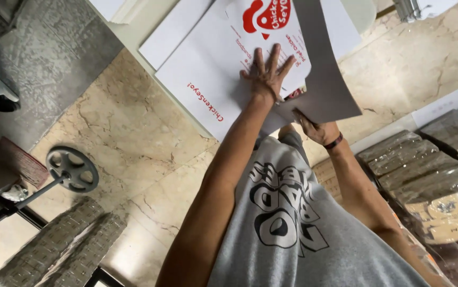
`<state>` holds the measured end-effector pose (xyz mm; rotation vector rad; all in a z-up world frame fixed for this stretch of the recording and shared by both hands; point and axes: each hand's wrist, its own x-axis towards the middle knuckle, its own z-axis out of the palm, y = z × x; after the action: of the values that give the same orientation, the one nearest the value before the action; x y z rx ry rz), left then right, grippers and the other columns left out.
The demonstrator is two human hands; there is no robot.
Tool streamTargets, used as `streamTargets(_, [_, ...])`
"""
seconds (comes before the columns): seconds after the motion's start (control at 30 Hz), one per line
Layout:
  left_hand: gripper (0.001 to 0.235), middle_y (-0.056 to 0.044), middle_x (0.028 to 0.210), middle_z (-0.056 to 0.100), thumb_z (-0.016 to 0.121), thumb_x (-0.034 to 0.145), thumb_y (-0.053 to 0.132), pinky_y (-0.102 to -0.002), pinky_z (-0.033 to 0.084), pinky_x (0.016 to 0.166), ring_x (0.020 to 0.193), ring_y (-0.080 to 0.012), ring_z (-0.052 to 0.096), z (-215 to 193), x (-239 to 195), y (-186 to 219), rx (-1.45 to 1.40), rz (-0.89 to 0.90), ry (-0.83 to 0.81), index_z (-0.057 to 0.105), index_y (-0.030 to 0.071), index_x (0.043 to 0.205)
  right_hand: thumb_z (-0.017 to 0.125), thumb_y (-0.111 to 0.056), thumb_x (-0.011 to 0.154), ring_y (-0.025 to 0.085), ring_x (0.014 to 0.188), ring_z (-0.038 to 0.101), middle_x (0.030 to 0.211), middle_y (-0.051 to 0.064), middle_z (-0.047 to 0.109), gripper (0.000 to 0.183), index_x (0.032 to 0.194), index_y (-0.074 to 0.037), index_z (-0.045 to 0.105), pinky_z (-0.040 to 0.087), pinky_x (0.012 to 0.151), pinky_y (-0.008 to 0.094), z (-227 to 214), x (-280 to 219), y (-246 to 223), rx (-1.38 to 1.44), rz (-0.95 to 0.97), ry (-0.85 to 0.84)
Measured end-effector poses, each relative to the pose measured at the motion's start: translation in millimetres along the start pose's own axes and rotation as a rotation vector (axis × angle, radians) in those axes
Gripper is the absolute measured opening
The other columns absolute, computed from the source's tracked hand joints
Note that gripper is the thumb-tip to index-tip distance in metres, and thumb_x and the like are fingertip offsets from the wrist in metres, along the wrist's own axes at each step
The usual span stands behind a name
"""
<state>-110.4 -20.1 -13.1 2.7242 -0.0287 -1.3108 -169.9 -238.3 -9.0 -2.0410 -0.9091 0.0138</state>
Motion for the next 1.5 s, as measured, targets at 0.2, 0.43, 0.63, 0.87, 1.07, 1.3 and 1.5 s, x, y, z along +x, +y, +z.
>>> streamTargets(0.2, [0.098, 0.0, 0.17, -0.007, 0.069, 0.1, 0.013, -0.083, 0.038, 0.103, 0.15, -0.0537, 0.0, 6.4, 2.2, -9.0, 0.077, 0.007, 0.245, 0.002, 0.049, 0.162, 0.063, -0.039, 0.106, 0.031, 0.121, 0.059, 0.131, 0.017, 0.063, 0.044, 0.13, -0.002, 0.059, 0.048, 0.109, 0.047, -13.1, 25.7, 11.6, 0.441, 0.601, 0.121])
streamTargets(0.43, [0.087, -0.005, 0.169, -0.003, 0.05, 0.086, -0.014, -0.072, 0.046, 0.097, 0.152, -0.049, -0.005, 13.1, -29.1, -47.2, -0.117, 0.197, 0.208, 0.031, 0.032, 0.159, 0.071, -0.048, 0.085, 0.023, 0.087, 0.065, 0.098, 0.007, 0.065, 0.05, 0.116, -0.01, 0.067, 0.055, 0.073, 0.04, 41.2, 11.5, 40.5, 1.084, 1.557, 0.336])
streamTargets(0.63, [0.099, -0.013, 0.172, -0.008, 0.067, 0.088, -0.003, -0.09, 0.027, 0.101, 0.154, -0.0536, -0.006, 55.8, -100.6, -62.5, -0.053, 0.14, 0.059, 0.021, 0.038, 0.166, 0.079, -0.047, 0.09, 0.034, 0.122, 0.043, 0.133, 0.002, 0.045, 0.061, 0.137, -0.017, 0.055, 0.036, 0.103, 0.058, 115.4, -31.0, -13.3, 1.273, 1.586, 0.039])
streamTargets(0.87, [0.092, -0.016, 0.17, -0.017, 0.067, 0.098, 0.013, -0.091, 0.029, 0.1, 0.151, -0.0607, -0.004, 60.4, -75.1, -43.7, 0.118, 0.231, 0.046, 0.013, 0.047, 0.165, 0.086, -0.045, 0.094, 0.039, 0.103, 0.071, 0.124, 0.022, 0.063, 0.07, 0.14, -0.005, 0.052, 0.068, 0.067, 0.046, 72.3, -18.8, 11.6, 0.758, 1.373, 0.089])
streamTargets(1.07, [0.081, -0.011, 0.168, -0.023, 0.054, 0.106, 0.007, -0.089, 0.029, 0.104, 0.151, -0.0597, -0.008, 62.1, -66.7, -38.3, 0.147, 0.176, 0.087, 0.017, 0.052, 0.162, 0.069, -0.012, 0.102, 0.015, 0.052, 0.051, 0.05, 0.012, 0.047, 0.027, 0.081, 0.004, 0.071, 0.034, 0.047, 0.029, 86.5, -37.6, 39.1, 0.219, 0.701, -0.075])
streamTargets(1.3, [0.074, 0.0, 0.172, -0.013, 0.052, 0.108, 0.02, -0.085, 0.026, 0.109, 0.156, -0.0511, -0.003, 56.6, -95.7, -32.6, 0.084, 0.147, 0.033, 0.018, 0.062, 0.157, 0.068, -0.017, 0.105, 0.045, 0.122, 0.06, 0.125, 0.031, 0.065, 0.041, 0.136, 0.008, 0.06, 0.051, 0.098, 0.062, 55.7, -23.5, -37.5, 0.289, 0.614, 0.046])
streamTargets(1.5, [0.082, -0.006, 0.17, -0.016, 0.067, 0.101, 0.022, -0.09, 0.03, 0.101, 0.152, -0.0561, -0.005, 62.4, -68.9, -56.5, 0.059, 0.231, 0.037, 0.02, 0.053, 0.162, 0.078, -0.032, 0.1, 0.03, 0.062, 0.074, 0.09, 0.017, 0.072, 0.036, 0.117, -0.002, 0.065, 0.066, 0.044, 0.039, 96.1, -59.4, 42.4, 0.938, 1.294, 0.188])
